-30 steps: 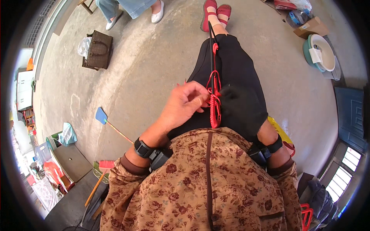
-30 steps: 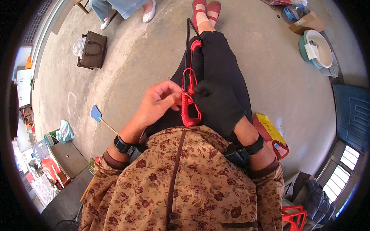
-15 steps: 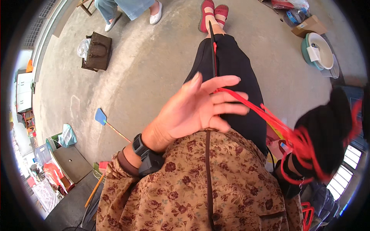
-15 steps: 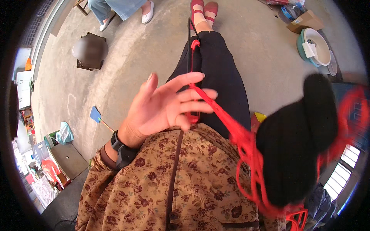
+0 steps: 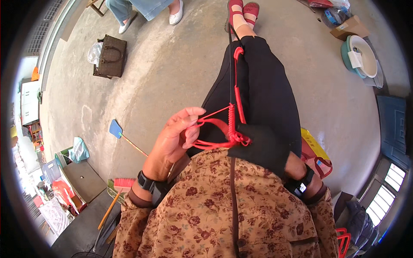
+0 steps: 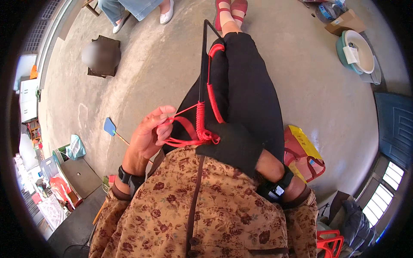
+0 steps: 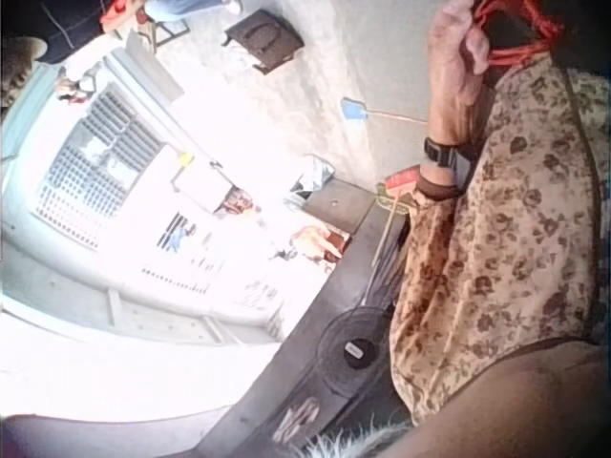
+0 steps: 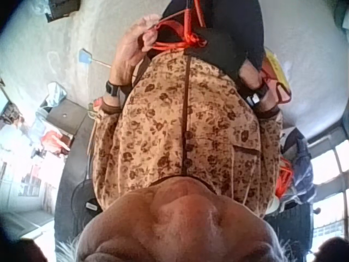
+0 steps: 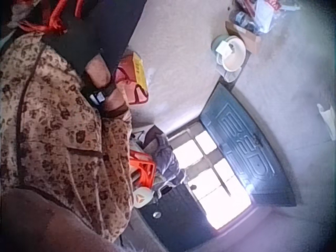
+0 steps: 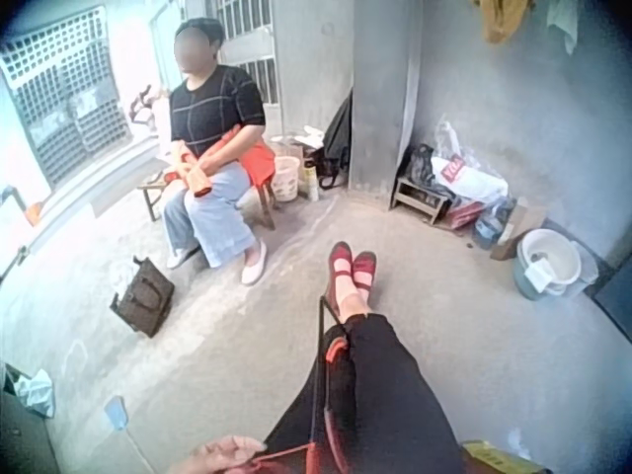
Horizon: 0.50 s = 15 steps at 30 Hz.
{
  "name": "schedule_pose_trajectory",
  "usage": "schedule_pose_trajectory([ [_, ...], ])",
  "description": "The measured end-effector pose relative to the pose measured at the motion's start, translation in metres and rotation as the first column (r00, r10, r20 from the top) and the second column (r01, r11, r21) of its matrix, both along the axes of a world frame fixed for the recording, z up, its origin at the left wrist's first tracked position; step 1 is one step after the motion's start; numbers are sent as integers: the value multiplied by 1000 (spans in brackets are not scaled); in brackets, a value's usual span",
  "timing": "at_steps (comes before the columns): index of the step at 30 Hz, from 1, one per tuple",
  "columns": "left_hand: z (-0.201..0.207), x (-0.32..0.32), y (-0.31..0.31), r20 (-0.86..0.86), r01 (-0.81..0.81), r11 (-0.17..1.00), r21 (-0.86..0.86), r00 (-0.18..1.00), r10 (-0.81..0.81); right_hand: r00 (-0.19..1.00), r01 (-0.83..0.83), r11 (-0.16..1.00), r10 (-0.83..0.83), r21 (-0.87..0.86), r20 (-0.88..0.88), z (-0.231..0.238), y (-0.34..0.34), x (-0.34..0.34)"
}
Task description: Braiding and knotting a red nylon cord around a black rod or handle.
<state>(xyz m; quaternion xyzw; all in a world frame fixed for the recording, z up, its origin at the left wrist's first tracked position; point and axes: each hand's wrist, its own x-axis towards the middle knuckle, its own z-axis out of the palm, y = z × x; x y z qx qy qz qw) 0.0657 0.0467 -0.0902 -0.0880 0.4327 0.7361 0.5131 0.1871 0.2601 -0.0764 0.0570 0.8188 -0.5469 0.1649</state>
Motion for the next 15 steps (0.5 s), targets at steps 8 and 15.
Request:
schedule_pose_trajectory([
  [8, -2, 16, -26, -205, 152, 969, -196, 960, -192, 997, -52, 995, 56, 88, -44, -16, -10, -4],
  [15, -7, -18, -31, -337, 161, 938, -307, 904, -265, 995, -42, 993, 51, 111, -87, -22, -8, 0],
])
